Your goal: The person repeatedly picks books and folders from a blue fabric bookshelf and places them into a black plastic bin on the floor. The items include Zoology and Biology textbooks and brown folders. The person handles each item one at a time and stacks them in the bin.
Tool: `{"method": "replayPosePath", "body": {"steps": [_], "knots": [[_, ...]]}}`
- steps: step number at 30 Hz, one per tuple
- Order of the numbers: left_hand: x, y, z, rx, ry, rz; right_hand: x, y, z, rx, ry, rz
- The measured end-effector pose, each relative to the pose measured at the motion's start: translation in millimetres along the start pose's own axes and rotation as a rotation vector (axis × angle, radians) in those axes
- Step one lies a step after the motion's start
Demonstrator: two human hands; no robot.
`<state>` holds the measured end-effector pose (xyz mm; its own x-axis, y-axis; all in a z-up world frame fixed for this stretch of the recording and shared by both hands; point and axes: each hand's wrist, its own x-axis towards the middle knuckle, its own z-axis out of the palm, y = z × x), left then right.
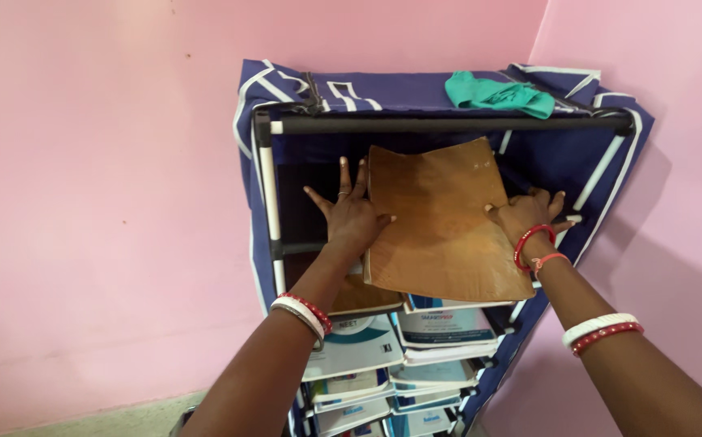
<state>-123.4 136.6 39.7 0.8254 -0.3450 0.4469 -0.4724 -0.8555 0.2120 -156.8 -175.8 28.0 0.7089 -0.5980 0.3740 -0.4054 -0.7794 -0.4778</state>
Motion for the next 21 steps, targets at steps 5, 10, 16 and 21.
{"method": "replayPosePath", "body": {"steps": [5, 10, 16, 21], "knots": [[-24.9, -4.7, -11.5, 0.056, 0.080, 0.061, -25.8, 2.4, 0.7, 0.030, 0.021, -0.015], [-46.9, -2.6, -18.9, 0.000, 0.146, 0.083, -54.0, 4.3, -7.1, 0.028, 0.089, -0.040], [-77.0, 8.6, -25.1, 0.005, 0.169, 0.061, -81.7, 2.1, -22.0, 0.079, 0.153, -0.121], [-115.2, 14.9, -21.7, -0.038, 0.127, -0.004, -112.2, 8.3, -22.4, 0.080, 0.218, -0.200]]}}
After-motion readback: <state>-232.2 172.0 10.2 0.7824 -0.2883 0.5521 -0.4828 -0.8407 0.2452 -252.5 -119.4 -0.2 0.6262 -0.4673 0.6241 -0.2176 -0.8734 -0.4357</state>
